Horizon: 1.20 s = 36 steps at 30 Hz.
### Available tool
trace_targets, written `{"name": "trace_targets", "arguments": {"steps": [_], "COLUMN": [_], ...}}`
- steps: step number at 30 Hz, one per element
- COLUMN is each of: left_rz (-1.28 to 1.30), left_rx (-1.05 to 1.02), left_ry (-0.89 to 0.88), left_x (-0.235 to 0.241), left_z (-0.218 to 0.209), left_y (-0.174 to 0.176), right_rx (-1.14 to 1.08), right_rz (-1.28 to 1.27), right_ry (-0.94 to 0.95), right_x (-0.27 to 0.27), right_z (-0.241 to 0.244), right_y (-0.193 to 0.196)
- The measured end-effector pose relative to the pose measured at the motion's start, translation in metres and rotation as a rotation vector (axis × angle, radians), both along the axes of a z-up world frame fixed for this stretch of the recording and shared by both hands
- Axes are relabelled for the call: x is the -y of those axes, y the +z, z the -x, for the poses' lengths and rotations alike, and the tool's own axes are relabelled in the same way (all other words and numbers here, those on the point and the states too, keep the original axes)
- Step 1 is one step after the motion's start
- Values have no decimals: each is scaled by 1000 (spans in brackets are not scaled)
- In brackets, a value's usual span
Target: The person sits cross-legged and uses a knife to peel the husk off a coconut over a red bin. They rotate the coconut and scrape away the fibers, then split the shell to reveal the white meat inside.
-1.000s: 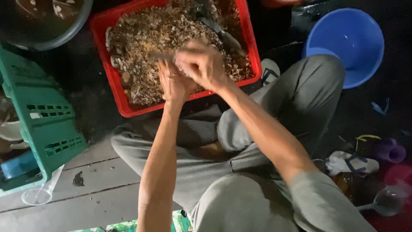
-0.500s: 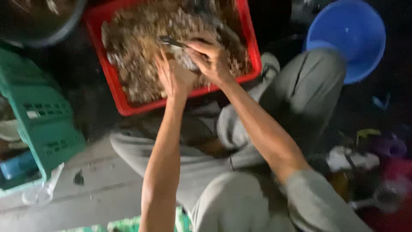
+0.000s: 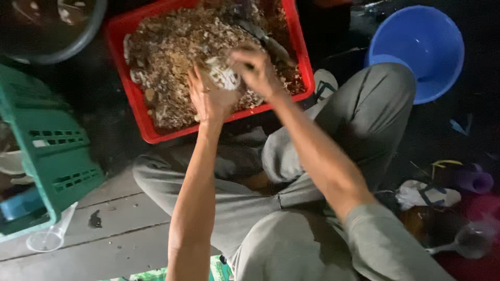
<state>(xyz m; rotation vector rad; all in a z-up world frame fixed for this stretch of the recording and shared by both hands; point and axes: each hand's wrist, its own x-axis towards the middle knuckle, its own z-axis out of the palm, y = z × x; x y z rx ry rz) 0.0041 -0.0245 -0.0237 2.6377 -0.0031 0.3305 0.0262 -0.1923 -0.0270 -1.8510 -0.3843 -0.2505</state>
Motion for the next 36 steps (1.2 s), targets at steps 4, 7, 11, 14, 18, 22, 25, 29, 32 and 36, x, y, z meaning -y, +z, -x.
{"name": "trace_targets", "arguments": {"steps": [4,7,11,14,18,22,25,29,32,36], "left_rz": [136,227,290,163,199,255,250,96,154,241], "left_rx": [-59,-174,-113,-100,-257,-278,-90,35,-23,-1], "left_ry": [-118,-146,-146,-133,-58,-38,-95,-116,-143,-179], "left_x": [4,-12,-6,-10,-1,3,-9,-4,-6,2], "left_z": [-1,10,-2,-4,3,-1,3,-7,6,3], "left_y": [14,23,21,19,24,27,14,10,8,25], "right_rx": [-198,-240,-267,-73,18,-340,46,-73,-240,-159], "right_rz": [-143,-244,-377,-148,-86,-471,-51,-568,-30,21], "right_ry": [146,35,-167,-221,-241,-90,-167,322,61,65], "right_x": [16,3,11,-3,-4,1,-4,13,8,11], "right_z": [-15,-10,2,23,23,10,12,-16,-13,-18], "right_y": [-10,-23,-27,-28,-31,-31,-25,12,17,13]}}
